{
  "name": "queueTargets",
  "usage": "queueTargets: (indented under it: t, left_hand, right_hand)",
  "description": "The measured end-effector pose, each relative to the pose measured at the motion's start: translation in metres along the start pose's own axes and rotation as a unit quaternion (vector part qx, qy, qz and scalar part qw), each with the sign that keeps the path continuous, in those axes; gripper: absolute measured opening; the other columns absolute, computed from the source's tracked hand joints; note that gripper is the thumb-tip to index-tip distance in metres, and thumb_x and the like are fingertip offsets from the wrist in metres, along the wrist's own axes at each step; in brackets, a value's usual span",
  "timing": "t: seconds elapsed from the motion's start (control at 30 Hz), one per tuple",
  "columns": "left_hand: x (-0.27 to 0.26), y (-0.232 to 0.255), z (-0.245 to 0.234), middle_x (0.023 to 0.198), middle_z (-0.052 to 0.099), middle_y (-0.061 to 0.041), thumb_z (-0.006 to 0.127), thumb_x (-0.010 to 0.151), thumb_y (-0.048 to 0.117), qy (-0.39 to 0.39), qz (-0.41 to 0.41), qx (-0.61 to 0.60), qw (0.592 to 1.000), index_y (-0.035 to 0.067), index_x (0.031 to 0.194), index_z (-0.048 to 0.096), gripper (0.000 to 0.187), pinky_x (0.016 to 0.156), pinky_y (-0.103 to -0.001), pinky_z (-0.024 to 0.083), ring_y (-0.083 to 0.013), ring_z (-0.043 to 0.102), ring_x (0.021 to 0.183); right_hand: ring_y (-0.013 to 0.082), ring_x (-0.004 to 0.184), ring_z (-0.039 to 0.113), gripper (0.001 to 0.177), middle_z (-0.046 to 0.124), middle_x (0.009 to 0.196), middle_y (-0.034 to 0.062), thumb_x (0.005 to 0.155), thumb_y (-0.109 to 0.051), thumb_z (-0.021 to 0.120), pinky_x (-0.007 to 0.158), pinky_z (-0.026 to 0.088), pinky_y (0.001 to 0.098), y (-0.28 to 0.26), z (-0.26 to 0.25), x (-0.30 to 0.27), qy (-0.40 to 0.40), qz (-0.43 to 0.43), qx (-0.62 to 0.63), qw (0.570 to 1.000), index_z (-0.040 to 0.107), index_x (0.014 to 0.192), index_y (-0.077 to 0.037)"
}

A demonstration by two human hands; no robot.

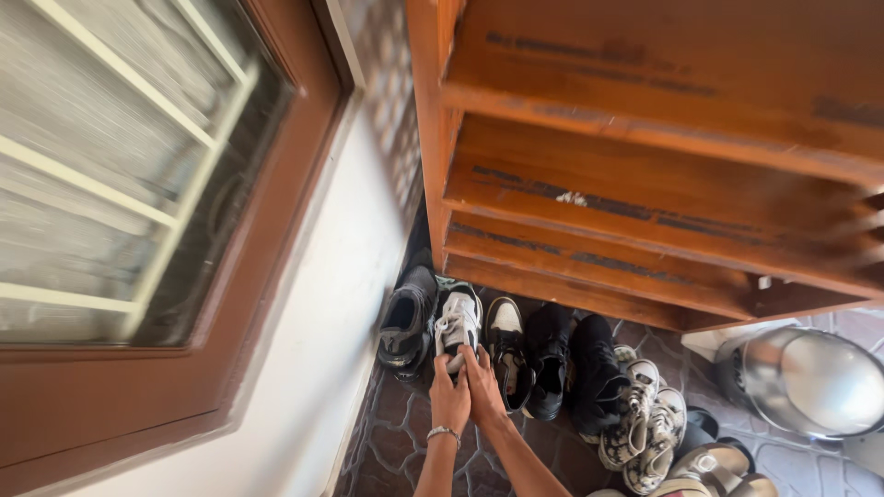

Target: The person organizes a pile of shoes on the floor by picking them up one by one and placing them onto a wooden shoe rack. They arrange various types of footwear, including sneakers, sandals, and flip-flops, on the shelves.

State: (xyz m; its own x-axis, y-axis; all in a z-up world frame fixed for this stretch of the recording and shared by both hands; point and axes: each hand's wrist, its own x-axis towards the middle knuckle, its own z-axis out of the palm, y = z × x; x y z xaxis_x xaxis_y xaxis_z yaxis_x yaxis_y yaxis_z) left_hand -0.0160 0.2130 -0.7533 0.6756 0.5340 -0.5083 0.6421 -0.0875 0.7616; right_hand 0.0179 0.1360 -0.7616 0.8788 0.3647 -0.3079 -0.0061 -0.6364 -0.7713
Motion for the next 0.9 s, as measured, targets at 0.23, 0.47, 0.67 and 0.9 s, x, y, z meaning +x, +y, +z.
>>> queueTargets:
  t: [0.23, 0.47, 0.67, 0.9]
  left_hand:
    - [-0.071, 0.080, -0.040, 0.115, 0.073, -0.020, 0.061, 0.098, 0.022, 0.002, 0.016, 0.004, 1.000, 0.012, 0.125, 0.052, 0.030, 0.087, -0.049, 0.053, -0.0402, 0.070, 0.107]
    - [-0.158, 0.167, -0.083, 0.115, 0.073, -0.020, 0.062, 0.097, 0.023, 0.000, 0.011, 0.048, 0.999, 0.014, 0.124, 0.055, 0.030, 0.087, -0.050, 0.054, -0.0407, 0.069, 0.109]
    - [-0.224, 0.228, -0.113, 0.110, 0.074, -0.022, 0.064, 0.095, 0.025, 0.011, 0.025, 0.082, 0.996, 0.014, 0.125, 0.055, 0.033, 0.086, -0.051, 0.054, -0.0430, 0.070, 0.106]
    - [-0.315, 0.317, -0.160, 0.106, 0.075, -0.021, 0.067, 0.093, 0.029, 0.029, 0.082, 0.107, 0.990, 0.016, 0.123, 0.058, 0.034, 0.080, -0.051, 0.056, -0.0436, 0.071, 0.100]
  right_hand:
    - [0.0511, 0.111, 0.058, 0.056, 0.048, 0.137, 0.0240, 0.085, -0.004, 0.069, 0.089, 0.053, 0.0546, -0.078, -0.063, -0.053, 0.024, -0.022, 0.044, 0.999, 0.045, 0.133, -0.018]
    - [0.0485, 0.109, 0.061, 0.060, 0.049, 0.135, 0.0228, 0.080, -0.005, 0.075, 0.086, 0.055, 0.0517, -0.155, -0.129, -0.112, 0.042, -0.025, 0.056, 0.997, 0.045, 0.131, -0.017]
    - [0.0473, 0.112, 0.061, 0.056, 0.053, 0.133, 0.0213, 0.084, -0.005, 0.073, 0.088, 0.055, 0.0512, -0.218, -0.187, -0.167, 0.063, -0.036, 0.078, 0.994, 0.048, 0.133, -0.016]
    - [0.0496, 0.116, 0.057, 0.061, 0.049, 0.136, 0.0248, 0.082, -0.007, 0.074, 0.089, 0.053, 0.0523, -0.309, -0.271, -0.230, 0.082, -0.065, 0.077, 0.992, 0.044, 0.135, -0.013]
